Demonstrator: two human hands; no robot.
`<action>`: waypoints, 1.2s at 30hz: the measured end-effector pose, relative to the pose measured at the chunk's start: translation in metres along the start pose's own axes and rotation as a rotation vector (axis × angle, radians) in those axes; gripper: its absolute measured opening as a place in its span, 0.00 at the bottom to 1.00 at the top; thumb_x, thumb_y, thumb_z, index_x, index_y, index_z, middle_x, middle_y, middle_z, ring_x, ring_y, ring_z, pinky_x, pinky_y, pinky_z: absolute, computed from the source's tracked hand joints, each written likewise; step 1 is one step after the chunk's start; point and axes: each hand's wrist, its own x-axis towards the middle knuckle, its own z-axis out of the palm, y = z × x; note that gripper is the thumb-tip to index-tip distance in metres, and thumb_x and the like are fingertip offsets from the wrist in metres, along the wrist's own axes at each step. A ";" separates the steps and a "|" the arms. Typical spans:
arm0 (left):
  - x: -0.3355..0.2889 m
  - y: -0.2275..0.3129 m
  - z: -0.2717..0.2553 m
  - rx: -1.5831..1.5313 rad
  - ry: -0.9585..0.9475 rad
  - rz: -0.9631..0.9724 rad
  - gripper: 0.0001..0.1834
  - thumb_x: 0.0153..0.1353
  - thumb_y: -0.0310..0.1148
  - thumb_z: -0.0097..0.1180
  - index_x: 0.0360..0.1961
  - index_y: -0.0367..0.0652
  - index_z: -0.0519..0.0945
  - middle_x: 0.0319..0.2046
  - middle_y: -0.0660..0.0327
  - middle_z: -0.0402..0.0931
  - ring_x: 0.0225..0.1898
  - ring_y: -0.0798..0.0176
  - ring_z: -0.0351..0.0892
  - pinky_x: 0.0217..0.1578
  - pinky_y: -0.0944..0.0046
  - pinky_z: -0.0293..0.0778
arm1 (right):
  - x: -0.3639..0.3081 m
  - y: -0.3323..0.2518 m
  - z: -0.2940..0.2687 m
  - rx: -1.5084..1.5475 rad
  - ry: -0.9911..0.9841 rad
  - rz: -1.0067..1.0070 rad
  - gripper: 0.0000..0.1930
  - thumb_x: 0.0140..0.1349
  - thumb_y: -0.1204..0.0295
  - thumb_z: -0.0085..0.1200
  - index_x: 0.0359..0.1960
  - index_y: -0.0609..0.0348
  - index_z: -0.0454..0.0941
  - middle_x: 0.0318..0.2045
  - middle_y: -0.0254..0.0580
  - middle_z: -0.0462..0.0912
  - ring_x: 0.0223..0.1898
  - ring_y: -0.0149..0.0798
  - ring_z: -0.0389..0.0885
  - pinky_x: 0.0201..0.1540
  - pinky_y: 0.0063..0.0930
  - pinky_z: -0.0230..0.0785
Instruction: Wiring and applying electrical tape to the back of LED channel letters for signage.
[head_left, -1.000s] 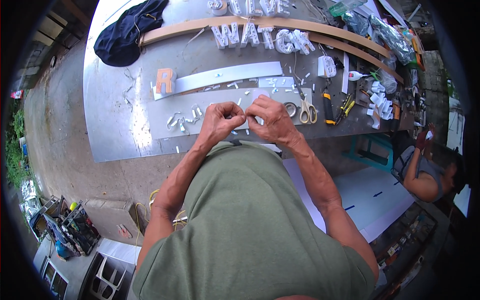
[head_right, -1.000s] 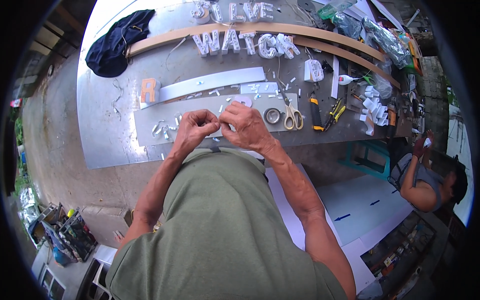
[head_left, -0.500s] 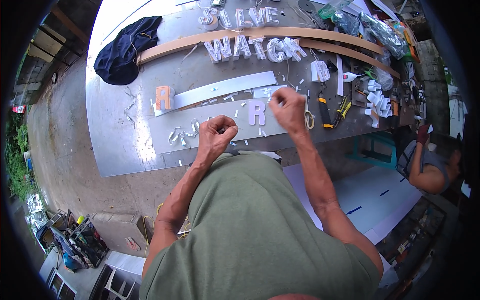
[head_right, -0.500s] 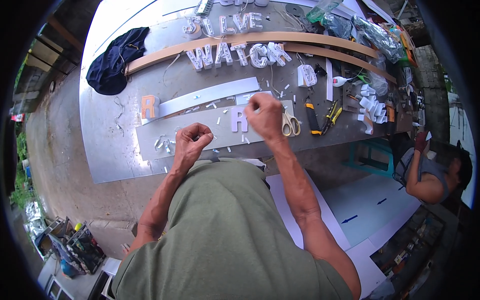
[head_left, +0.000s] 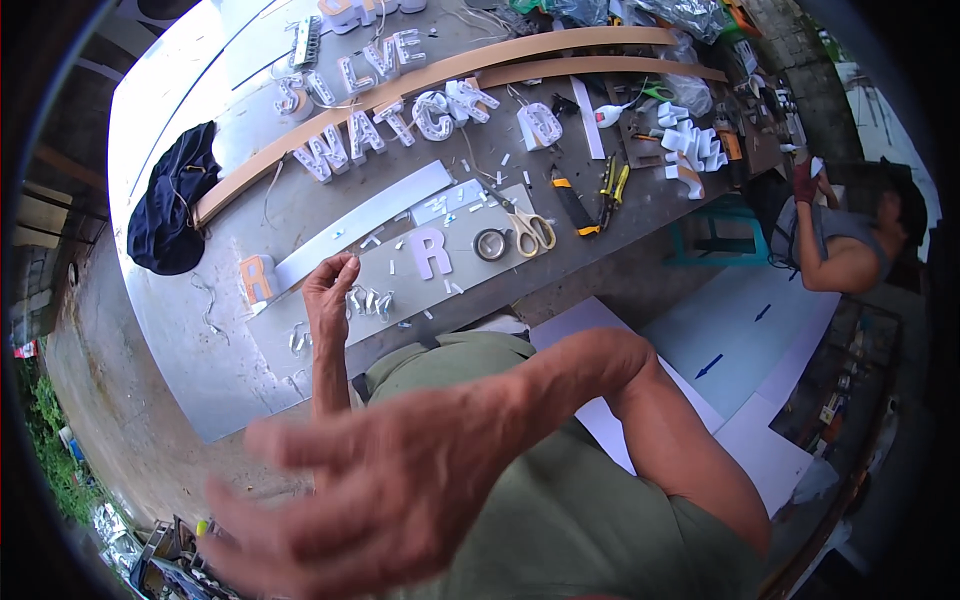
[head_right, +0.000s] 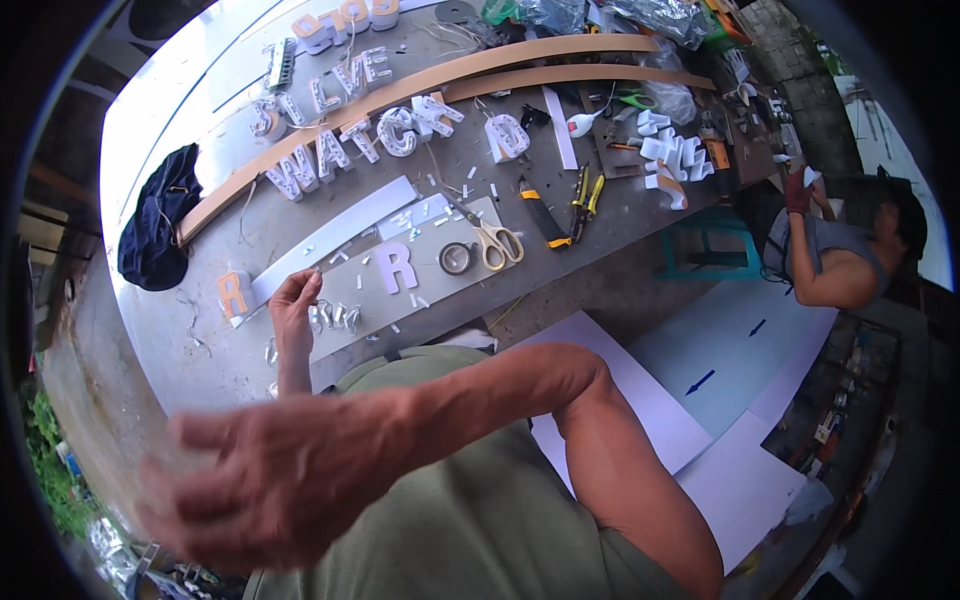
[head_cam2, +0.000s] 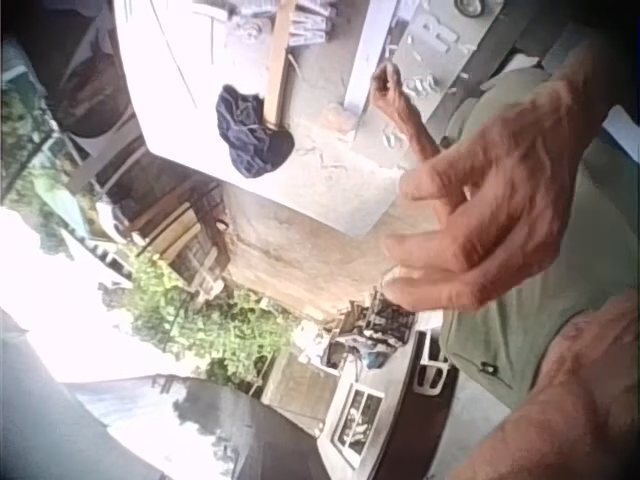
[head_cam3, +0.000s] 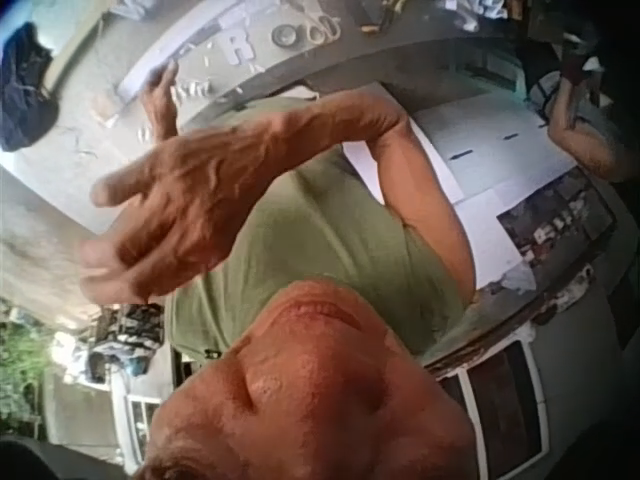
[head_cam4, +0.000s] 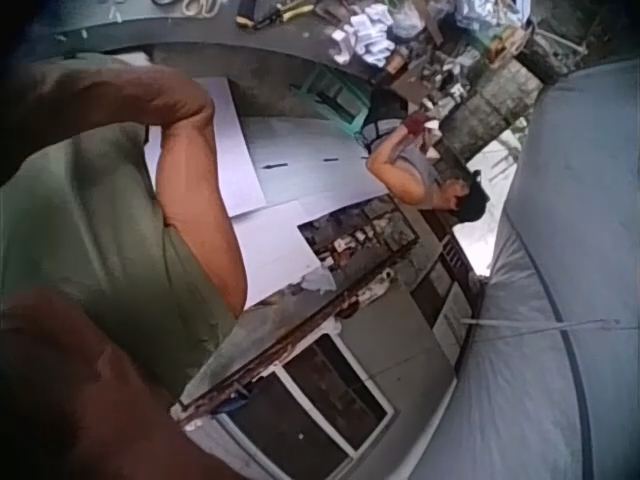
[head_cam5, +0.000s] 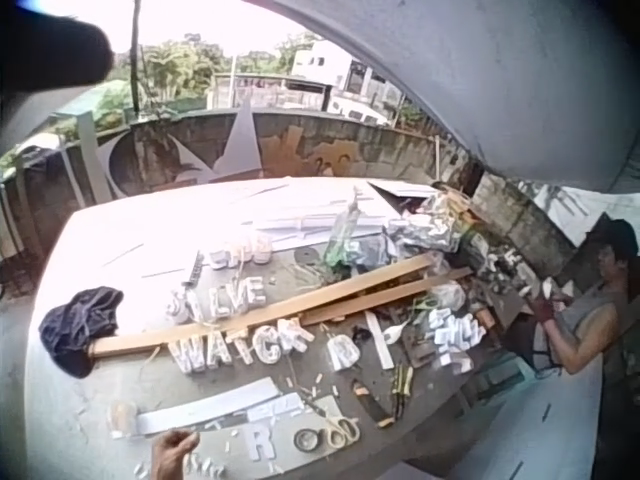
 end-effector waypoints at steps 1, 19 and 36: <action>0.011 -0.004 0.002 -0.002 -0.022 -0.012 0.09 0.63 0.32 0.68 0.40 0.38 0.86 0.31 0.69 0.81 0.32 0.77 0.73 0.34 0.74 0.66 | 0.015 -0.009 -0.015 0.064 -0.165 -0.015 0.13 0.55 0.64 0.59 0.38 0.59 0.81 0.48 0.45 0.80 0.51 0.45 0.80 0.46 0.44 0.73; 0.035 -0.019 0.023 -0.021 0.207 -0.050 0.11 0.61 0.33 0.70 0.41 0.37 0.86 0.31 0.67 0.83 0.31 0.76 0.74 0.33 0.73 0.67 | -0.207 0.397 -0.269 -0.906 -0.266 1.095 0.12 0.63 0.67 0.53 0.42 0.51 0.87 0.41 0.50 0.87 0.46 0.54 0.85 0.50 0.44 0.77; 0.054 -0.013 0.035 0.025 0.282 -0.177 0.09 0.61 0.29 0.69 0.40 0.36 0.86 0.32 0.66 0.83 0.34 0.74 0.78 0.40 0.73 0.73 | -0.259 0.543 -0.280 -1.141 -0.765 0.990 0.11 0.66 0.68 0.49 0.43 0.55 0.83 0.44 0.51 0.86 0.44 0.55 0.86 0.47 0.49 0.79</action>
